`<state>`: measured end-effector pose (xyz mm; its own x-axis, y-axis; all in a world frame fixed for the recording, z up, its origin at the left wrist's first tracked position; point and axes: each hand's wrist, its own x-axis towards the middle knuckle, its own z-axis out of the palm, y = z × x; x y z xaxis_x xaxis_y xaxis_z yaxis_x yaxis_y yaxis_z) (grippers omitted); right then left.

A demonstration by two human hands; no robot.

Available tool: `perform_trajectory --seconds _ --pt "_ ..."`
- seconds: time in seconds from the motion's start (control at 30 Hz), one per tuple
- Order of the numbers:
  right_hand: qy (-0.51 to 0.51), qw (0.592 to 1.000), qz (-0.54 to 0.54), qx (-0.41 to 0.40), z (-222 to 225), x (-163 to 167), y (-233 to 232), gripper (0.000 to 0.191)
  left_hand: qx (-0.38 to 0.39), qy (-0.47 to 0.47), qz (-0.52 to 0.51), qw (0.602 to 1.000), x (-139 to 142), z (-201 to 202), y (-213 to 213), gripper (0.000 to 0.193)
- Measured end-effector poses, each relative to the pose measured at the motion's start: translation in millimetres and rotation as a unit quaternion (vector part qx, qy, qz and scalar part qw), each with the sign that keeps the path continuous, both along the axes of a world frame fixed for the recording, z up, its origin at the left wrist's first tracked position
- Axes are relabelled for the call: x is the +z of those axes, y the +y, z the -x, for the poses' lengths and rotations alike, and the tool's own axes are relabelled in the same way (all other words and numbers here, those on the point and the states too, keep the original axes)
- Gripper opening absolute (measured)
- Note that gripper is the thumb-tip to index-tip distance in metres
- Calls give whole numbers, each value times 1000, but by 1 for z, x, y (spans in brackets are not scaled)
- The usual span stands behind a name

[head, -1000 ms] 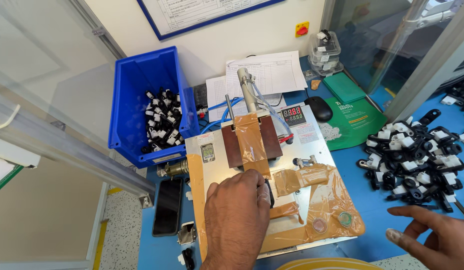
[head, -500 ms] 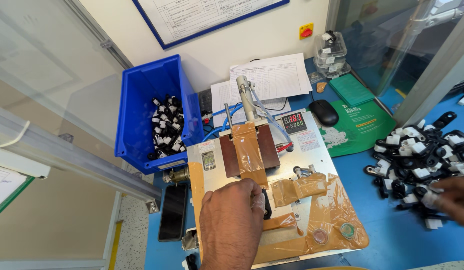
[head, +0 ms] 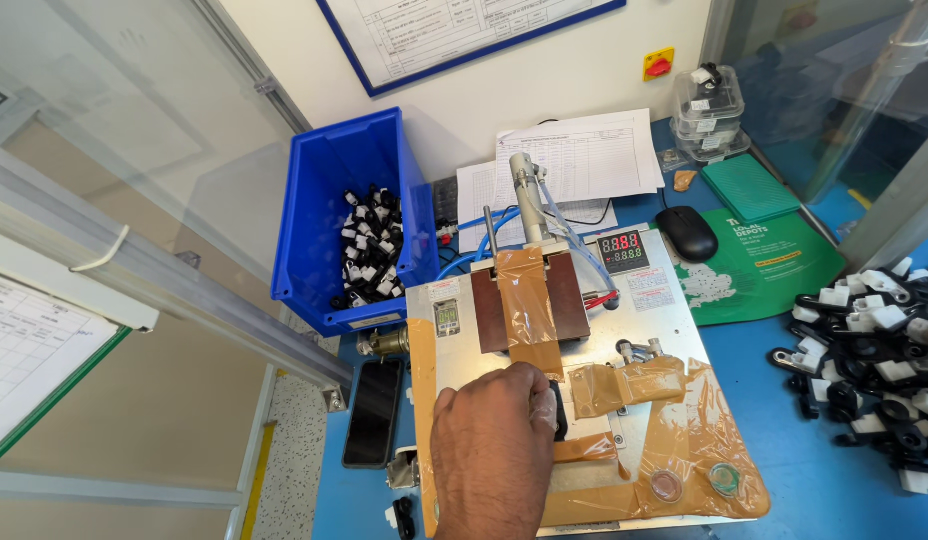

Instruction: The person picks black plastic parts from a blue bin and from the bench, places each part into the fixture of a small bench-top press machine, and presses it, then sets the pressed part onto a growing pile on the right side of the workbench. The cycle is repeated continuously throughout the episode.

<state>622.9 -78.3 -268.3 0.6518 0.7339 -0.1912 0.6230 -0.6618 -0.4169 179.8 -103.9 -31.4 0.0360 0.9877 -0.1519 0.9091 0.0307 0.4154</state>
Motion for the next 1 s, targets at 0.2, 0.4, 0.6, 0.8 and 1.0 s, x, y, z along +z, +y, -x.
perform_trajectory --seconds 0.2,0.4,0.6,0.8,1.0 --pt "32 997 -59 33 17 41 -7 63 -3 -10 -17 1000 -1 -1 -2 13" --pt "62 949 173 256 95 83 -77 65 -4 -17 -28 999 -8 -1 -2 13" --pt "-22 837 341 427 151 73 -109 78 -57 -36 -70 995 -14 7 -5 21" --pt "-51 850 321 415 147 45 -123 81 -95 -53 -47 993 -14 15 -5 27" --pt "-40 837 365 406 133 25 -128 89 -122 -65 -47 989 -13 21 -5 27"
